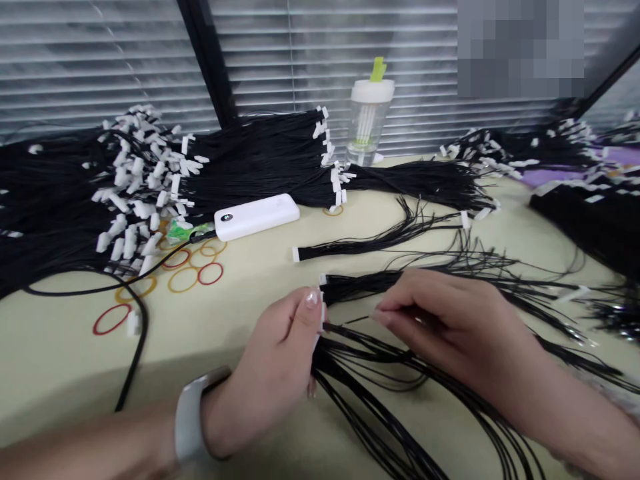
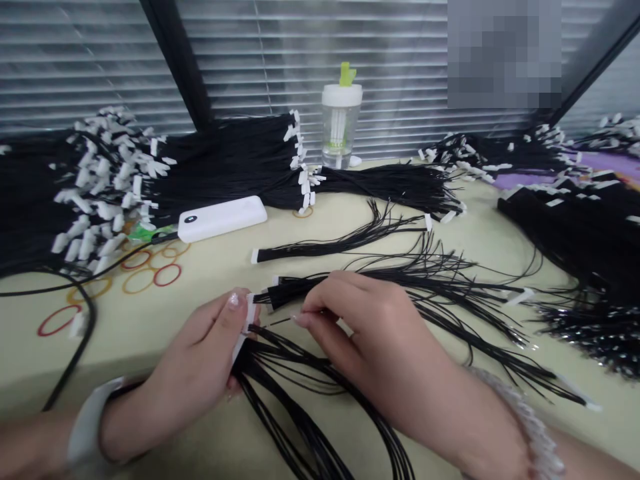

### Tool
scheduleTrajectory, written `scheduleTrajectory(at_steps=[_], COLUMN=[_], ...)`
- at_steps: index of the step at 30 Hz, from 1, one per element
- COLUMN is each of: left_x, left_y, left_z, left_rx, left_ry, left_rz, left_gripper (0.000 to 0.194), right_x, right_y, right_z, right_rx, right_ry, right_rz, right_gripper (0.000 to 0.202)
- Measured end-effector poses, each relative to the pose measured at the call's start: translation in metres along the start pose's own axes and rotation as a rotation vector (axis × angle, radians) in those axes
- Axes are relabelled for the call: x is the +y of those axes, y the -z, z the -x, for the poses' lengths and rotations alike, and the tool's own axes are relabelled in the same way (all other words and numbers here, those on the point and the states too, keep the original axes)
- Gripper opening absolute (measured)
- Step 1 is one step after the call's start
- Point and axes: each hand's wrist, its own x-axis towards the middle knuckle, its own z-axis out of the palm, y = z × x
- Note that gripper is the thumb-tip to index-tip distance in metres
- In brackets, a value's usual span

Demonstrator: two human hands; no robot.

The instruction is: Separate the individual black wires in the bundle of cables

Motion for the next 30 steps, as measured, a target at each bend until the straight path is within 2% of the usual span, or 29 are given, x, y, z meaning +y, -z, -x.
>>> scheduleTrajectory(at_steps=[6,19,25,30], left_x=[-0.004,-0.002,-0.003,-0.001], left_y=[0.001,0.002,0.002,0.002], left_z=[0.0,0.0,0.001,0.001], left_rx=[-0.021,-0.028,-0.028,-0.014], left_ry=[0.012,-0.037,-0.055,-0.188], left_rz=[0.01,-0.089,-0.112,-0.183], left_gripper=[0.038,0.039,0.04,0.039], right_x=[0.003,0.005,0.007,-0.003], right_y=[-0.01,-0.024,-0.018,-0.01], right_z=[0.001,0.003,0.005,0.003], right_rx=[0.112,0.156,0.129,0.082], right_ry=[0.037,0.117,0.257,0.394], right_rz=[0.068,0.098,0.3,0.386], right_gripper=[0.004,0.005,0.007,0.017])
